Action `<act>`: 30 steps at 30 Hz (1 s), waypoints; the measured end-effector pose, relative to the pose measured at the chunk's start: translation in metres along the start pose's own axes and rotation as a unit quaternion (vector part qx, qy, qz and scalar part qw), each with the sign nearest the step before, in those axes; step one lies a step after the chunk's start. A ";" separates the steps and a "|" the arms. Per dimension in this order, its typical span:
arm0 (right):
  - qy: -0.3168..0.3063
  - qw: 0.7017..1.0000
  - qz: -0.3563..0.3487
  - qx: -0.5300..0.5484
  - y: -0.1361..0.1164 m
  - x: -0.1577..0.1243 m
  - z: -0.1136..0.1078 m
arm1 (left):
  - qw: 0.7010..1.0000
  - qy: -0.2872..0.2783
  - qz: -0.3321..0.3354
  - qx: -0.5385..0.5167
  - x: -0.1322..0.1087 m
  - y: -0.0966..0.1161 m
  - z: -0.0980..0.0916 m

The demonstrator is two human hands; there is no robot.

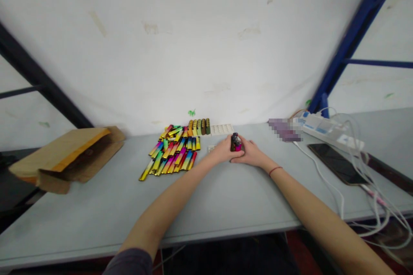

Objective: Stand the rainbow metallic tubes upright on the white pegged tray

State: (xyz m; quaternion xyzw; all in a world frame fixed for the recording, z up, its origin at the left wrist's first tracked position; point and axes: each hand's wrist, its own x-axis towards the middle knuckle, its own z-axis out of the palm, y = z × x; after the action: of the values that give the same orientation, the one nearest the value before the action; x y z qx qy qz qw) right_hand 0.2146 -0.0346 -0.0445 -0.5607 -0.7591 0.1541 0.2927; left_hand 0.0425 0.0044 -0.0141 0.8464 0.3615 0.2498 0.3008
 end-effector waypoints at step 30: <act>-0.054 0.997 -0.060 0.009 -0.010 0.003 -0.018 | 0.996 0.031 -0.057 -0.064 -0.007 -0.004 -0.009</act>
State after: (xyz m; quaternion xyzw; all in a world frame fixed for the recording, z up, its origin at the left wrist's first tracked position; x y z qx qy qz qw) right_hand 0.2179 -0.0369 -0.0243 -0.5028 -0.8043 0.1729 0.2654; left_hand 0.0306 0.0038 -0.0119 0.7955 0.4014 0.2809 0.3565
